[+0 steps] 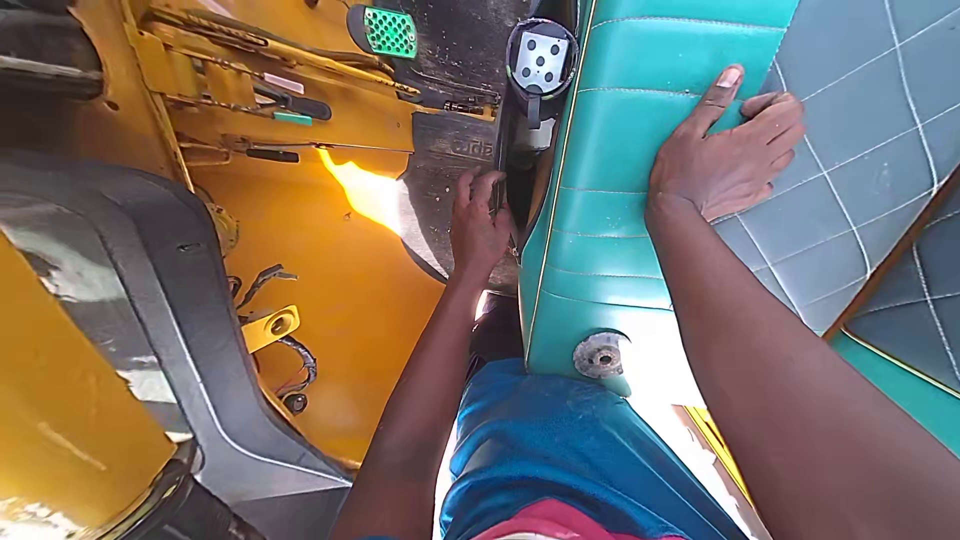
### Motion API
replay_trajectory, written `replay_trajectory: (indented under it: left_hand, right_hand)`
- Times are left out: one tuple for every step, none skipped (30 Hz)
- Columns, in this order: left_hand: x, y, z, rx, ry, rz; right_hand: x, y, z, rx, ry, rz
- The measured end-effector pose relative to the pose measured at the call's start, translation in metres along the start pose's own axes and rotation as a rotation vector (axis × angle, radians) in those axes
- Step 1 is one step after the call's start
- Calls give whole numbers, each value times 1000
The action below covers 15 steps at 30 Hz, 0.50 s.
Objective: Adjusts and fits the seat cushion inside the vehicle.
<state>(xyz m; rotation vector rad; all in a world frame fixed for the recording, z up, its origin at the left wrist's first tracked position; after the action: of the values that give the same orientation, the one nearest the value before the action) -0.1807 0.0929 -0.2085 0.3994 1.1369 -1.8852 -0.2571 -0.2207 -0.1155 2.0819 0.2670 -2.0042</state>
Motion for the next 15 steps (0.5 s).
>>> replay_trajectory:
  left_hand:
    - [0,1,1,7,6,2]
    - [0,0,3,15,12,3]
    - [1,1,7,31,15,2]
    - [2,3,14,51,21,-4]
    - [3,7,23,69,46,-19]
    - [1,12,37,101,72,-14]
    - [-7,21,54,140,92,18]
    - [-18,31,74,191,108,69]
    - [-29,42,95,257,142,119]
    - [-36,56,117,338,196,134]
    - [-34,70,135,402,285,86]
    - [-25,82,148,435,396,-9]
    - [-14,92,154,450,499,-98]
    - [-5,100,158,473,589,-139]
    - [0,106,160,502,640,-135]
  right_hand:
    - [0,0,0,-1,4,0]
    - [0,-1,0,-2,5,-1]
    - [0,-1,0,-4,6,-5]
    - [0,-1,-1,-5,8,-8]
    - [0,-1,0,-5,11,-10]
    - [-1,-1,0,-5,13,-12]
    - [-2,-2,0,-1,19,-14]
    - [-3,-2,0,4,22,-18]
    - [-2,-3,0,14,20,-25]
    - [-2,-3,0,22,18,-28]
    - [-2,-3,-1,25,18,-26]
    - [-2,-3,0,28,19,-26]
    - [-2,-3,1,31,21,-25]
    - [-2,-3,1,33,21,-21]
    - [-2,-3,1,31,21,-15]
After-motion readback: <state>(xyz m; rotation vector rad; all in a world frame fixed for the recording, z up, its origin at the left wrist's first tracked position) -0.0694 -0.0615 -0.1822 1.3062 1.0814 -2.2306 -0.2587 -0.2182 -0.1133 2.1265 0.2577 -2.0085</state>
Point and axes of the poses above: each hand's wrist, its own y-axis towards the middle knuckle, its own x-axis out of the palm, z = x × y, the point moved 10 cm from there along y, towards the middle knuckle, and after that the axes turned 6 degrees about -x, right-handed, at the moved point
